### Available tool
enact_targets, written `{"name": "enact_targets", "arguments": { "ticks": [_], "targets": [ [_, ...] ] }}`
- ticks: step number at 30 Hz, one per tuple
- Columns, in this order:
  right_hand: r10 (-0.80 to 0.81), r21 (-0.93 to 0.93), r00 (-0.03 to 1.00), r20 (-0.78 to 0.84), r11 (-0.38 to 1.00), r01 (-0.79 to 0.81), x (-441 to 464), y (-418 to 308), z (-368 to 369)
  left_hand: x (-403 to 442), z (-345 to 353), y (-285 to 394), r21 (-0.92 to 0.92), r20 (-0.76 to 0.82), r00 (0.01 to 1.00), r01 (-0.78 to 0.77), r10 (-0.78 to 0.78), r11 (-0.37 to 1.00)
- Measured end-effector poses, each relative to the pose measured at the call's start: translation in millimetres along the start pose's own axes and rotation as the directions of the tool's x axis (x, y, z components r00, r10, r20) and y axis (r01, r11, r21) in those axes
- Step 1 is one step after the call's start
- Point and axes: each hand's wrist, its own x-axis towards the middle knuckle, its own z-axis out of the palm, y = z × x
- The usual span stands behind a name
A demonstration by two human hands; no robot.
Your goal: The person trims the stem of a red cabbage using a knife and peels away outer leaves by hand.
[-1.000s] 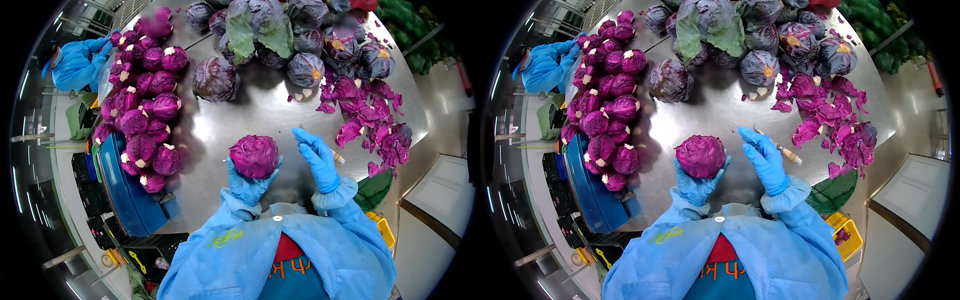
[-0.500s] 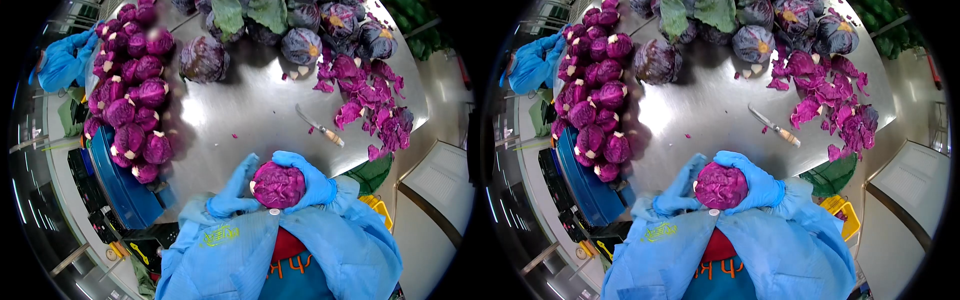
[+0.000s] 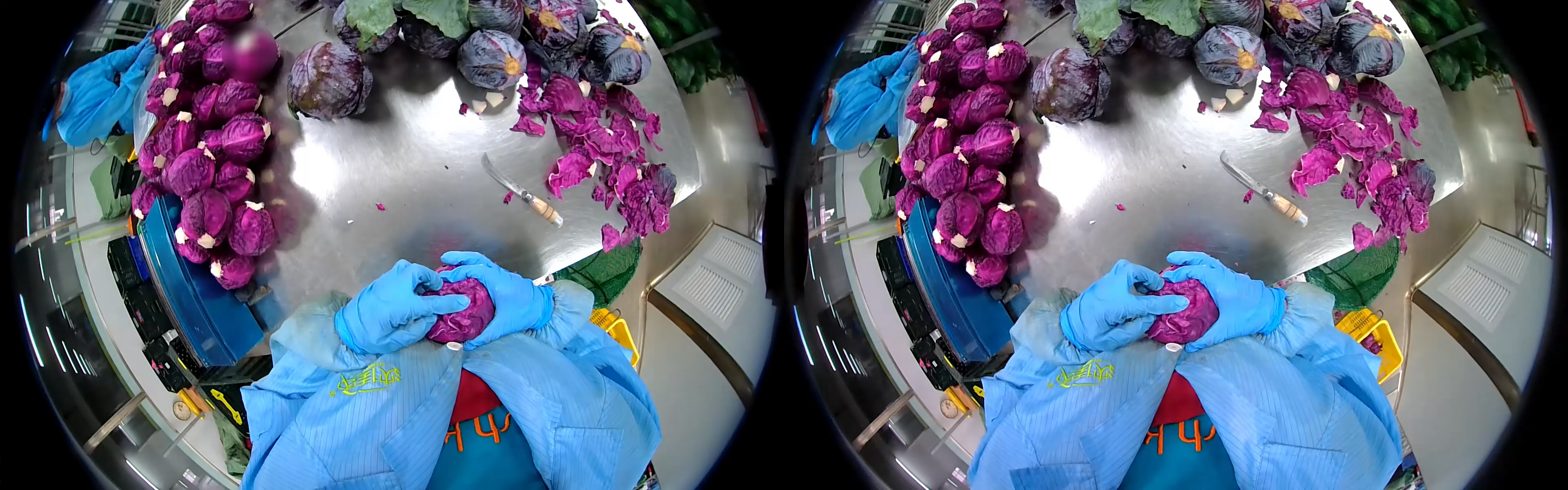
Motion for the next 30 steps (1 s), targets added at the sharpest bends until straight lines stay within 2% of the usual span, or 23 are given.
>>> {"name": "enact_targets", "arguments": {
  "ticks": [3,9,15,18,21,24,27,28,30],
  "targets": [
    [0.001,-0.019,0.999,0.039,1.0,0.0,4.7,-3.1,-1.4,0.9,0.3,-6.9,-0.081,0.0,1.0,-0.014,0.014,0.997],
    [0.027,-0.014,0.995,0.097,1.0,-0.026,11.4,1.1,-3.7,6.3,-2.6,-8.0,-0.078,-0.007,0.997,-0.076,0.076,0.994],
    [0.103,-0.067,0.978,0.181,0.993,-0.092,20.7,-3.9,-3.7,24.7,-18.2,4.3,0.169,0.262,0.964,-0.089,0.043,0.982],
    [0.179,-0.074,0.957,0.226,0.983,-0.167,26.3,-13.2,-9.1,31.4,-24.6,6.5,0.18,0.337,0.939,-0.136,0.069,0.974],
    [0.085,-0.056,0.98,0.179,0.996,-0.076,21.3,2.6,-5.9,17.1,-23.3,1.5,0.246,0.361,0.931,-0.149,0.052,0.958],
    [0.039,-0.061,0.989,0.141,0.998,-0.031,22.1,2.9,-7.4,0.9,-11.3,-19.3,-0.061,-0.026,0.994,-0.105,0.103,0.993],
    [0.035,0.002,0.993,0.115,0.999,-0.036,22.1,4.7,-5.8,-1.8,-17.3,-17.3,0.134,-0.147,0.988,-0.025,0.045,0.991],
    [0.014,0.004,0.994,0.108,1.0,-0.014,22.8,5.6,-5.3,-4.5,-19.1,-19.0,0.117,-0.064,0.997,-0.041,0.048,0.992],
    [-0.029,0.006,0.995,0.096,1.0,0.029,23.7,6.9,-4.4,0.1,-15.3,-14.4,0.144,-0.053,0.99,-0.124,0.133,0.982]
  ]
}}
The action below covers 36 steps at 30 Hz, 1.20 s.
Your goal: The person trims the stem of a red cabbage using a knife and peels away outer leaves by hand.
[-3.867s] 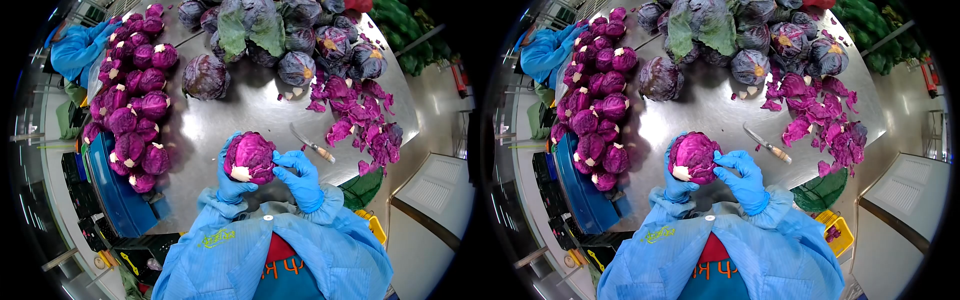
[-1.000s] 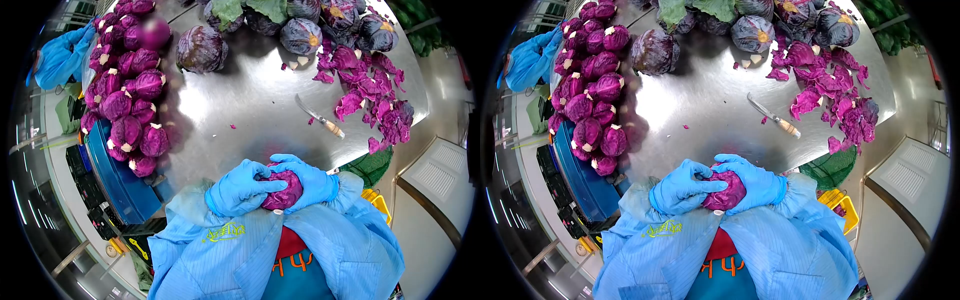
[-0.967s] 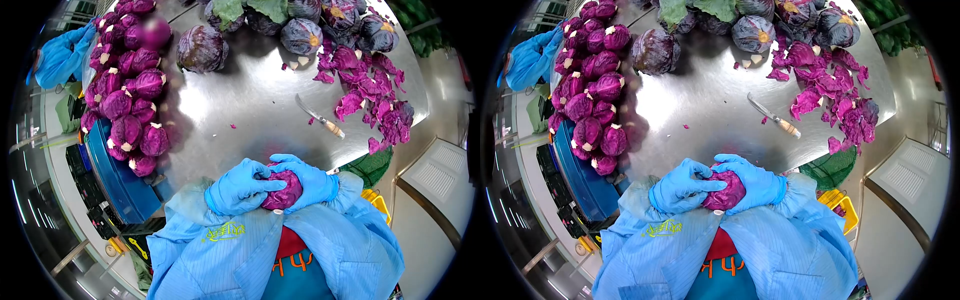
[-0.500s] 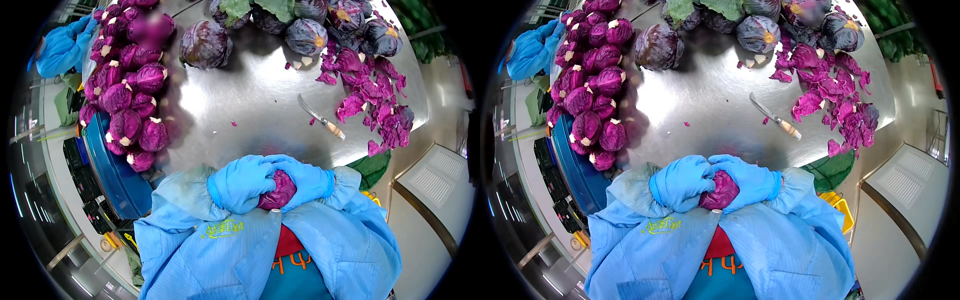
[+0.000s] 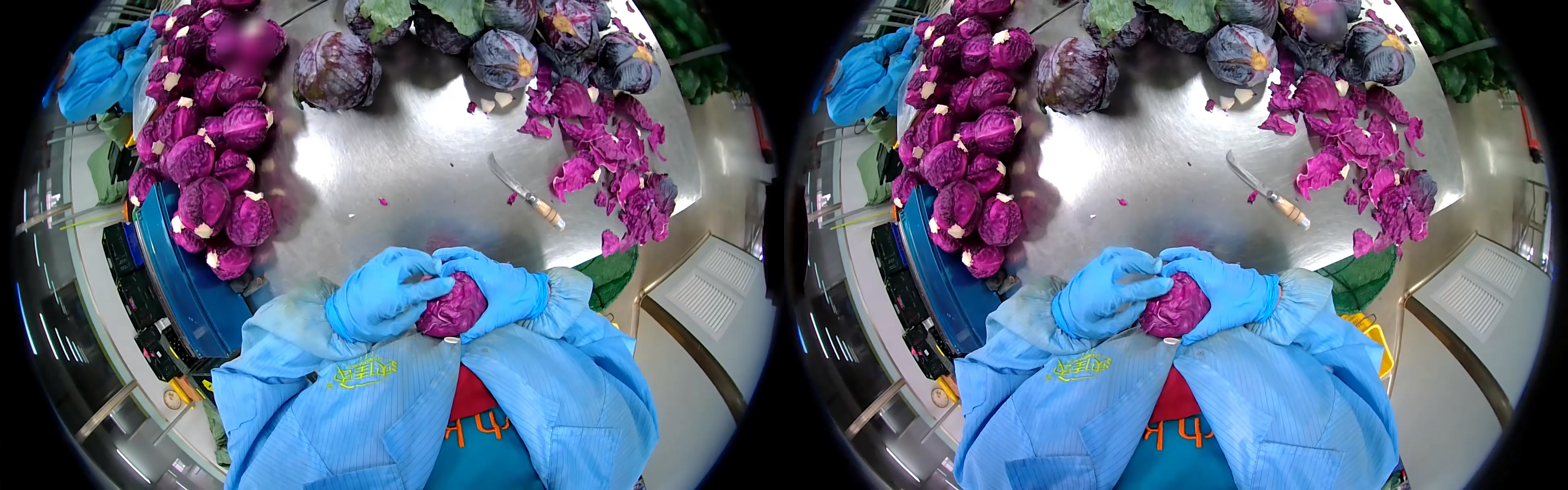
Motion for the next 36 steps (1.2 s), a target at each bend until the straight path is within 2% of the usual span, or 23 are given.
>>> {"name": "enact_targets", "arguments": {
  "ticks": [5,14,20,22,25,27,29,31,33,35,36],
  "targets": [
    [0.015,-0.054,1.0,0.024,0.998,-0.014,-1.3,-2.4,-1.3,-6.5,8.8,4.0,0.115,0.034,0.998,-0.061,0.057,0.991],
    [0.035,-0.092,0.994,0.099,0.995,-0.026,0.5,-3.9,1.1,-13.9,15.3,-5.1,0.017,-0.08,0.976,-0.2,0.2,0.98],
    [0.059,-0.086,0.99,0.129,0.995,-0.048,2.3,-2.1,3.4,-9.2,15.7,-10.0,0.039,-0.012,0.971,-0.24,0.24,0.97],
    [0.086,-0.063,0.985,0.148,0.995,-0.077,2.6,-1.7,3.3,0.6,8.8,-1.1,0.066,0.163,0.978,-0.146,0.134,0.987],
    [0.114,-0.034,0.976,0.187,0.993,-0.11,6.3,-2.2,3.7,7.9,4.3,6.8,0.124,0.363,0.931,-0.025,-0.022,0.992],
    [0.123,-0.063,0.968,0.22,0.992,-0.112,10.2,-5.0,3.7,5.2,7.2,9.5,0.156,0.4,0.911,0.039,-0.099,0.987],
    [0.09,-0.083,0.97,0.226,0.994,-0.073,10.3,-2.3,4.5,-0.8,12.8,11.5,0.175,0.366,0.919,0.089,-0.149,0.981],
    [0.069,-0.102,0.972,0.223,0.994,-0.047,9.2,-1.0,5.3,9.6,1.2,13.8,0.156,0.516,0.849,0.041,-0.117,0.987],
    [0.058,-0.123,0.975,0.216,0.992,-0.032,7.8,-1.7,4.9,10.8,-3.6,13.0,0.093,0.53,0.847,-0.003,-0.047,0.996],
    [0.063,-0.111,0.968,0.242,0.993,-0.036,10.9,-2.4,5.6,4.2,-2.7,8.3,-0.004,0.401,0.914,-0.058,0.054,0.998],
    [0.065,-0.106,0.965,0.255,0.994,-0.039,13.0,-3.0,5.8,1.7,-0.9,6.8,-0.025,0.417,0.908,-0.036,0.043,0.999]
  ]
}}
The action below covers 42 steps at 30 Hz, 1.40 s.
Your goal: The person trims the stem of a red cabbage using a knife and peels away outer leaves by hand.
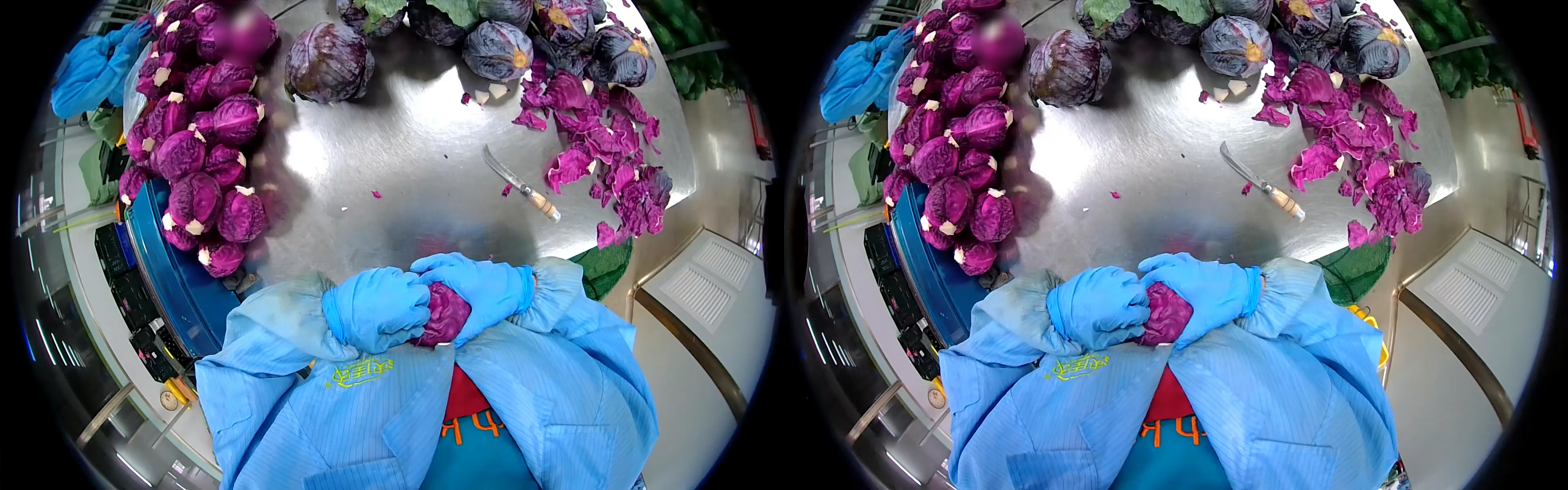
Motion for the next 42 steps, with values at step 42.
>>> {"name": "enact_targets", "arguments": {
  "ticks": [42],
  "targets": [
    [0.236,0.411,0.95,-0.206,0.901,-0.135,-18.9,28.2,20.6,-5.4,44.6,-14.2,-0.082,-0.253,0.942,0.207,-0.221,0.975]
  ]
}}
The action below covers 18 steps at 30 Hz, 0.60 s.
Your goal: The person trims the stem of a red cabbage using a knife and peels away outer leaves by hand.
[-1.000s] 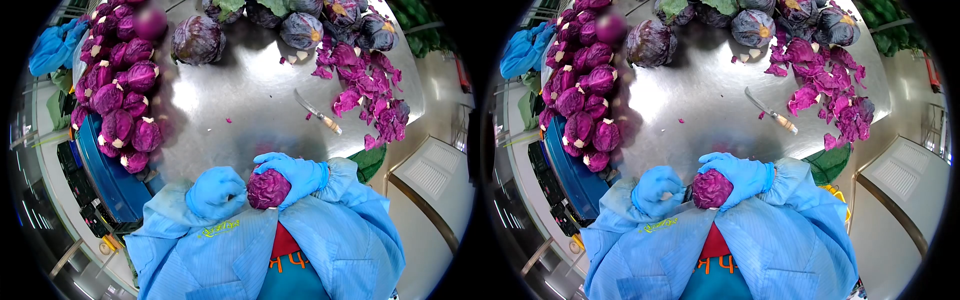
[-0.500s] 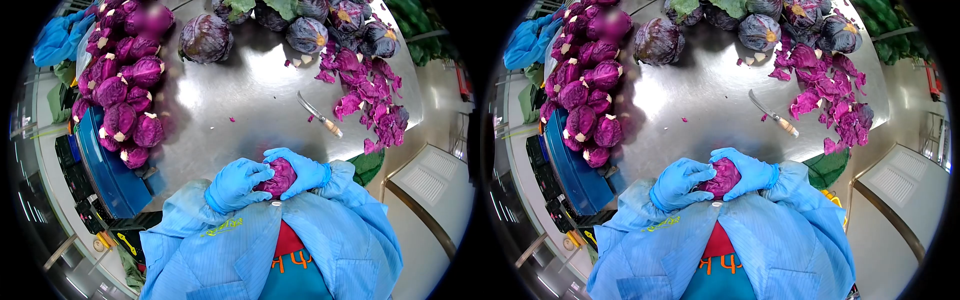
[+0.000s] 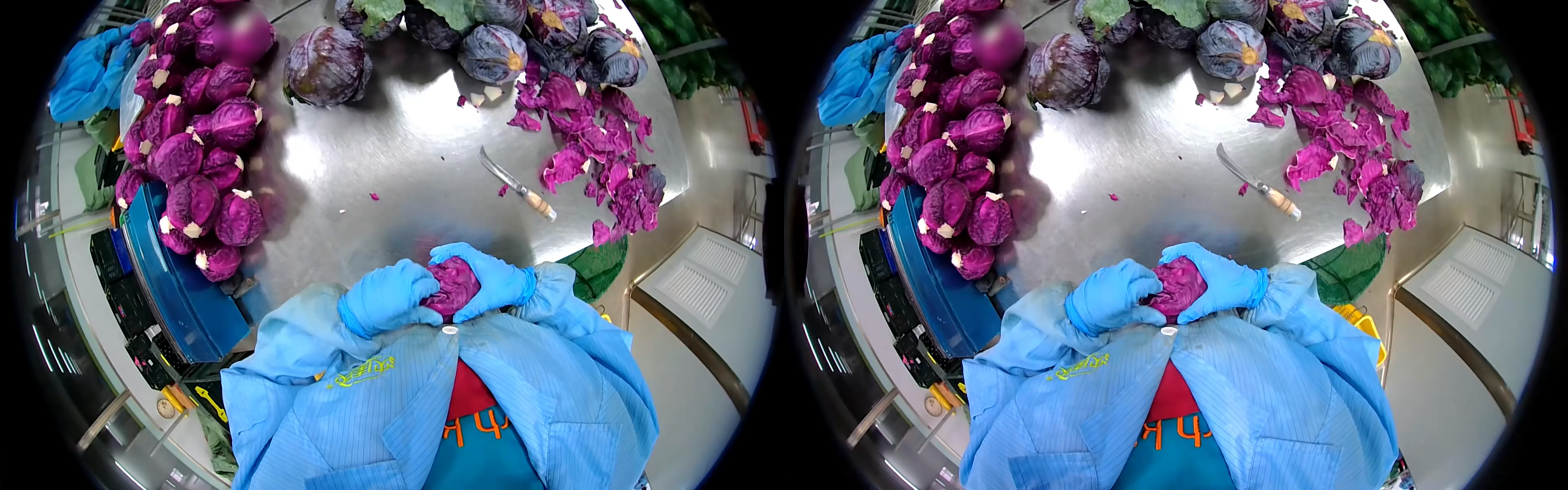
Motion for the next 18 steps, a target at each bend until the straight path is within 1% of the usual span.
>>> {"name": "enact_targets", "arguments": {
  "ticks": [2,5,6,8,11,12,14,18],
  "targets": [
    [0.05,0.034,0.999,-0.003,0.998,-0.05,-0.4,-1.6,1.3,-1.0,2.5,-14.9,-0.264,-0.034,0.999,0.024,-0.034,0.964],
    [0.1,0.035,0.995,-0.008,0.994,-0.1,0.1,-6.0,0.7,0.2,-1.7,-16.9,-0.288,0.02,0.998,0.061,-0.058,0.956],
    [0.117,0.028,0.993,-0.012,0.993,-0.116,-0.9,-6.5,0.0,1.0,-0.2,-17.5,-0.203,0.006,0.999,0.041,-0.041,0.978],
    [0.154,0.077,0.988,-0.025,0.985,-0.152,-0.6,-5.0,1.0,0.3,7.4,-18.8,-0.03,-0.016,1.0,0.008,-0.008,1.0],
    [0.163,0.114,0.986,-0.036,0.981,-0.158,-0.7,-6.5,1.9,-8.2,28.4,-17.2,0.183,-0.158,0.987,-0.009,0.039,0.983],
    [0.159,0.12,0.987,-0.04,0.981,-0.153,-1.0,-7.2,2.0,-11.9,33.2,-15.9,0.174,-0.193,0.981,0.019,0.015,0.985],
    [0.116,0.065,0.992,-0.056,0.991,-0.113,-1.8,-6.6,3.0,-18.6,43.0,-12.7,0.149,-0.255,0.966,0.072,-0.032,0.986],
    [0.045,-0.06,0.996,-0.075,0.997,-0.049,-1.7,-5.3,7.4,-35.0,60.3,-12.8,0.144,-0.313,0.947,0.122,-0.072,0.982]
  ]
}}
